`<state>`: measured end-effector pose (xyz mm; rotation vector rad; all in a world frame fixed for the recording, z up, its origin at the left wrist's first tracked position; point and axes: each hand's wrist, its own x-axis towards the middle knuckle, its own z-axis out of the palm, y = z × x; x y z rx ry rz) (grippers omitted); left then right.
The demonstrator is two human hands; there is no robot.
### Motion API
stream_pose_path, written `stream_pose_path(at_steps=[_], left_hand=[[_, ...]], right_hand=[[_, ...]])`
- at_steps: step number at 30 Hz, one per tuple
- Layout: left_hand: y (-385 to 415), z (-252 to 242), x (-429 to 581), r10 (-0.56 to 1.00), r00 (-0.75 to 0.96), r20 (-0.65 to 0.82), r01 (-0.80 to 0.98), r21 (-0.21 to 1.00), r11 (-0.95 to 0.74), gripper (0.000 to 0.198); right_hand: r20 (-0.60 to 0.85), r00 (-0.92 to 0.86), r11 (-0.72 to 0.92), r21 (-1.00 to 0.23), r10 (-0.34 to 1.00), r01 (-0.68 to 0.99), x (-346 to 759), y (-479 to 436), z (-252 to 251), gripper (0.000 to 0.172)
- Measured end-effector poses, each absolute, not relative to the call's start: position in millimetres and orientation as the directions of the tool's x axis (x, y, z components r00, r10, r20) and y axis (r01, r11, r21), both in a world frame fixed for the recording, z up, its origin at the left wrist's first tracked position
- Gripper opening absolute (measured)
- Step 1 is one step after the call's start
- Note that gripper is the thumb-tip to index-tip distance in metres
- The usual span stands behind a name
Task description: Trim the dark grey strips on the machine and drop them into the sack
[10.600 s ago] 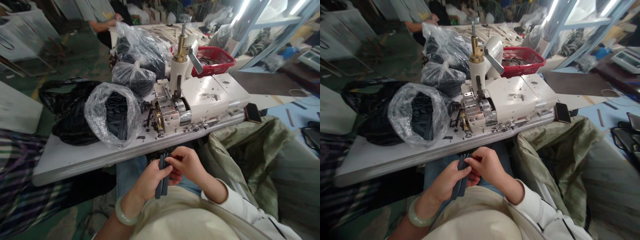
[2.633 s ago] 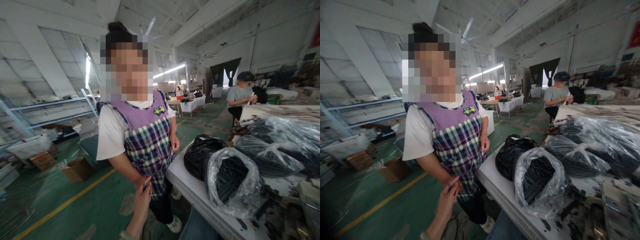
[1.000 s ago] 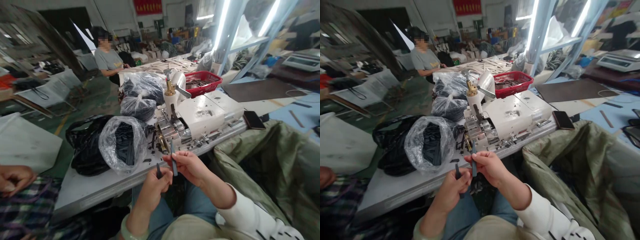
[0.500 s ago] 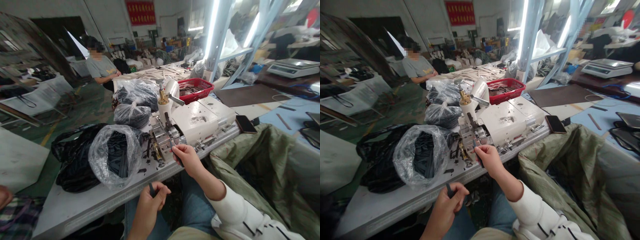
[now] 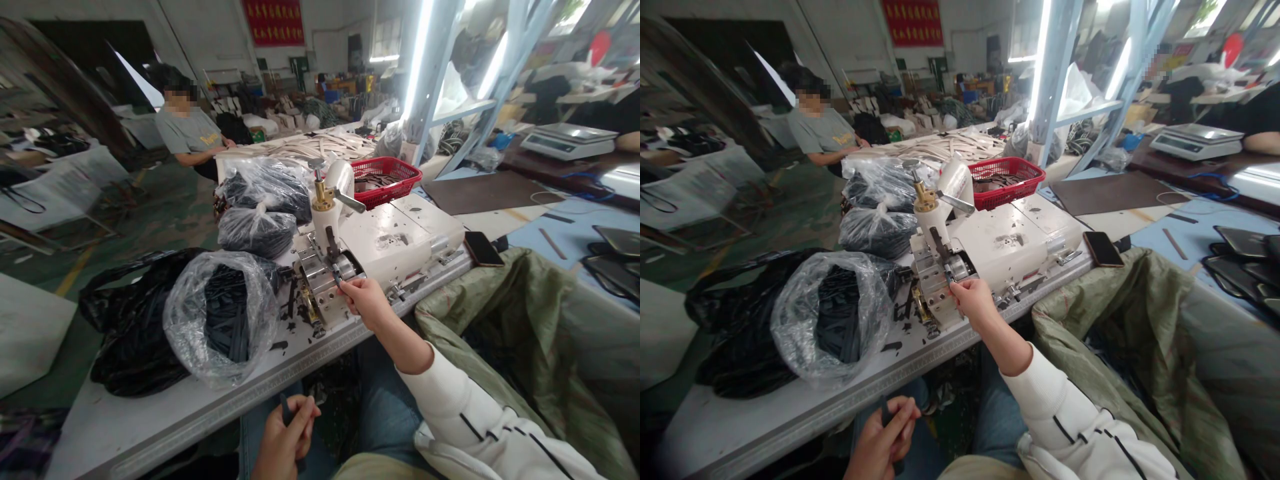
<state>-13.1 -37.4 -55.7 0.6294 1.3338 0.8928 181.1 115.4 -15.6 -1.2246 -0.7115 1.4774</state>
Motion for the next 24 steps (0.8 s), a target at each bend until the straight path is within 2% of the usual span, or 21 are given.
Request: stream_pose_path(at_steps=[6, 9, 11, 13, 15, 17, 19, 20, 21, 22, 23, 24], left_hand=[[-38.5, -58.7, -17.1, 0.829, 0.004, -0.559, -0.216, 0.809, 0.546, 0.042], [-39.5, -56.0, -16.3, 0.828, 0.050, -0.559, -0.295, 0.784, 0.547, 0.038], [-38.5, -48.6, -14.7, 0.820, 0.133, -0.557, -0.418, 0.719, 0.556, 0.037], [-35.7, -37.6, -13.0, 0.808, 0.246, -0.535, -0.562, 0.600, 0.569, 0.045], [-31.4, -26.1, -11.4, 0.797, 0.350, -0.492, -0.662, 0.472, 0.582, 0.055], [-26.8, -17.5, -9.8, 0.791, 0.412, -0.452, -0.709, 0.385, 0.590, 0.060], [-23.3, -13.1, -7.2, 0.777, 0.462, -0.427, -0.719, 0.332, 0.611, 0.065], [-22.2, -12.3, -5.2, 0.770, 0.481, -0.419, -0.719, 0.314, 0.620, 0.066], [-21.5, -12.0, -2.5, 0.766, 0.495, -0.410, -0.720, 0.300, 0.626, 0.067], [-21.3, -12.0, 0.6, 0.764, 0.505, -0.401, -0.722, 0.289, 0.629, 0.067], [-21.4, -12.2, 4.2, 0.766, 0.511, -0.392, -0.726, 0.281, 0.628, 0.068], [-21.7, -12.3, 7.9, 0.767, 0.514, -0.383, -0.729, 0.275, 0.626, 0.068]], right_hand=[[-0.309, 0.180, -0.210, -0.882, 0.934, -0.422, 172.7, 117.5, -13.5, 0.032], [-0.246, 0.348, -0.089, -0.908, 0.905, -0.410, 178.7, 112.5, -14.6, 0.036], [-0.142, 0.516, 0.015, -0.957, 0.845, -0.289, 198.1, 99.4, -18.9, 0.036], [-0.005, 0.678, 0.045, -0.997, 0.735, -0.057, 234.2, 75.4, -29.0, 0.035], [0.136, 0.791, -0.083, -0.970, 0.597, 0.230, 284.5, 41.9, -44.4, 0.034], [0.295, 0.814, -0.352, -0.790, 0.501, 0.503, 340.0, 4.5, -61.2, 0.036], [0.407, 0.721, -0.525, -0.499, 0.561, 0.690, 385.1, -29.0, -72.9, 0.039], [0.429, 0.667, -0.551, -0.376, 0.609, 0.745, 398.7, -42.2, -75.0, 0.043], [0.428, 0.627, -0.548, -0.307, 0.651, 0.778, 404.1, -52.4, -74.2, 0.047], [0.400, 0.611, -0.528, -0.306, 0.684, 0.792, 400.7, -59.4, -70.6, 0.052], [0.342, 0.613, -0.492, -0.381, 0.712, 0.783, 388.7, -63.4, -64.4, 0.053], [0.242, 0.609, -0.433, -0.514, 0.755, 0.741, 369.0, -64.9, -56.5, 0.050]])
